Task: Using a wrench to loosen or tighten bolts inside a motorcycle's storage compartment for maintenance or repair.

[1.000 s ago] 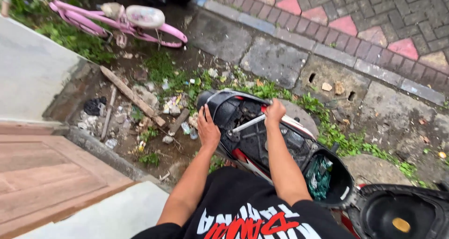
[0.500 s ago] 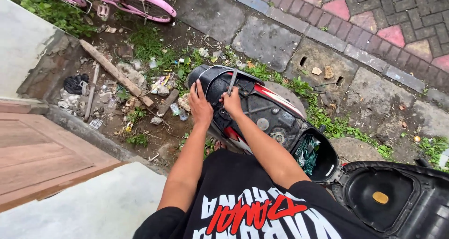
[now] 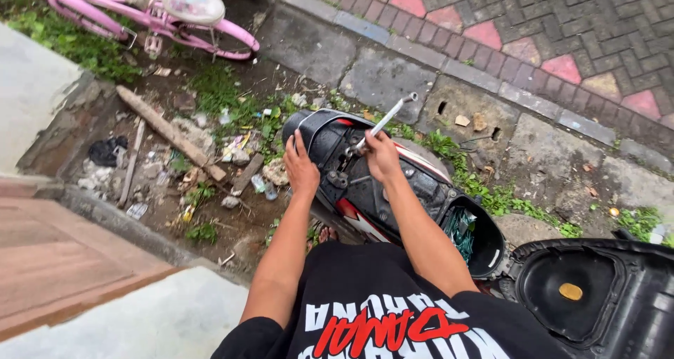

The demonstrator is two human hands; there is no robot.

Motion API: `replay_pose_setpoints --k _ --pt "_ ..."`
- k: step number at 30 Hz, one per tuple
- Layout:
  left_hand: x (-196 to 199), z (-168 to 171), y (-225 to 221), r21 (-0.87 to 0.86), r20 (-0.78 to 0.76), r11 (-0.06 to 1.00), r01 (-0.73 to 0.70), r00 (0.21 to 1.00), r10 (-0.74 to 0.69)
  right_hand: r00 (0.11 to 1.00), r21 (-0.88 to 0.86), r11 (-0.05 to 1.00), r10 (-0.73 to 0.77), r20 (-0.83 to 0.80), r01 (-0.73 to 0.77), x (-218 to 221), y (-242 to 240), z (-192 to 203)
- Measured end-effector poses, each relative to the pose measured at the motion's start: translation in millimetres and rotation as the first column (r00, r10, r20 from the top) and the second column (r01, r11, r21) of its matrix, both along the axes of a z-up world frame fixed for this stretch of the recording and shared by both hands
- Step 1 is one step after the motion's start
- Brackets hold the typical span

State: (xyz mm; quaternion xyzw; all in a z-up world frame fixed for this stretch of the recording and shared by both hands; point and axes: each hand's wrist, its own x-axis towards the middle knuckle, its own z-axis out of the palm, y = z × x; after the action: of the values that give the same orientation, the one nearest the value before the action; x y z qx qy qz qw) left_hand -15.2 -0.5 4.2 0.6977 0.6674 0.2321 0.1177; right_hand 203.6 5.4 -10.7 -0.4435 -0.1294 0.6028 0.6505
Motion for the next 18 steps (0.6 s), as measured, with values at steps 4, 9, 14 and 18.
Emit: replay_pose_setpoints --k 4,9,14,18 --pt "-0.4 -1.2 1.3 0.039 0.003 0.998 0.042 0.999 -0.043 0.969 -0.006 0.998 -0.056 0.242 0.059 11.3 -62.1 1.9" --pt "-0.5 15.2 -6.0 0.035 0.064 0.998 0.050 0.997 -0.052 0.815 -0.060 0.988 0.151 0.559 -0.142 7.4 -123.0 -3.9" --pt "-1.4 12.5 -4.7 0.047 0.028 0.996 0.070 0.997 -0.072 0.916 -0.044 0.995 0.103 0.389 -0.093 4.2 -136.1 24.3" --pt "1.0 17.7 -7.5 0.064 0.016 0.997 0.046 0.999 -0.047 0.973 -0.064 0.994 -0.073 0.220 0.090 12.6 -126.9 28.2"
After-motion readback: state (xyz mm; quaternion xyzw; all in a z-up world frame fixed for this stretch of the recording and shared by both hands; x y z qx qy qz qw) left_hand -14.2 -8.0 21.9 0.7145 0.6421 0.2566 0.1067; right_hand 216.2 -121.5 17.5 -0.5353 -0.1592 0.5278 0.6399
